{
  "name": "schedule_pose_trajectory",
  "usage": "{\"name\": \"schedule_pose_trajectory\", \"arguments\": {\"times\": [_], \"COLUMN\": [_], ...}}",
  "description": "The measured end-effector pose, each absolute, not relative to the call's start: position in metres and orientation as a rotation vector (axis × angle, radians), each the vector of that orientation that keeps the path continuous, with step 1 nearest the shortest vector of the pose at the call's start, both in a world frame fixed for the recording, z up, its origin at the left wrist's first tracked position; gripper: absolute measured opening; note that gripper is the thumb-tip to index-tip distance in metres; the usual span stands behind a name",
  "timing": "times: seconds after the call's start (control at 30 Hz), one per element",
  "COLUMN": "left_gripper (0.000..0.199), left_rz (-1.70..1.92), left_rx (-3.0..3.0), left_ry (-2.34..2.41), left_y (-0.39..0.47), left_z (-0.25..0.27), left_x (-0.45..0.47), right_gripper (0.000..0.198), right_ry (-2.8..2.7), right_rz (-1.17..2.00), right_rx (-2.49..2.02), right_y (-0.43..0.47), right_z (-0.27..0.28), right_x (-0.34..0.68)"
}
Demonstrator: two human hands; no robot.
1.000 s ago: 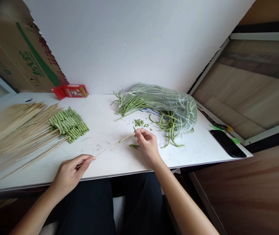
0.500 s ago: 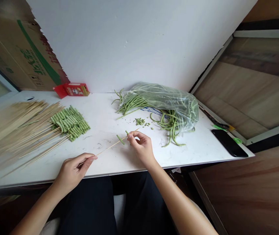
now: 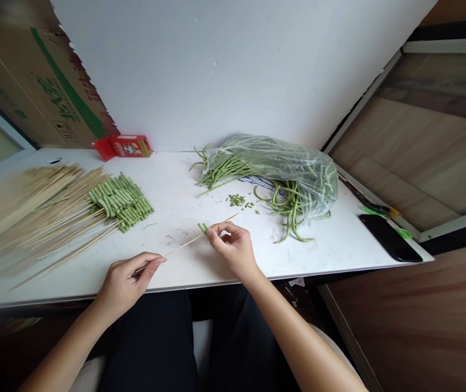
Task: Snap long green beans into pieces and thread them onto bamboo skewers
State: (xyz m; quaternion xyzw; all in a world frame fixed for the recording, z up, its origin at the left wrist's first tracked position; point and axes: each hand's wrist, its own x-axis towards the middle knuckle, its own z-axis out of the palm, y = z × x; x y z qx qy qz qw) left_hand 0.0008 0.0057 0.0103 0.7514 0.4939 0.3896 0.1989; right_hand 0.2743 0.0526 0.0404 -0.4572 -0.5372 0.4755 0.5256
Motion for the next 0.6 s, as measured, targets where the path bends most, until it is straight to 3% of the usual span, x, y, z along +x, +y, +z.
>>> {"name": "schedule_pose_trajectory", "arguments": {"times": [0.37, 0.6], "left_gripper": [0.021, 0.017], "left_rz": [1.107, 1.133], "left_rx": [2.159, 2.158], "left_ry": [1.379, 1.389], "left_y": [0.006, 0.006], "left_z": [0.015, 0.015], "left_x": [0.002, 0.002], "right_gripper": [0.033, 0.022], "right_ry": [-1.466, -2.011], "right_rz": [1.088, 0.666], "right_rx": [-1.124, -1.394], "right_y": [0.061, 0.075], "right_z": [0.051, 0.068], "right_x": [0.294, 0.337]}}
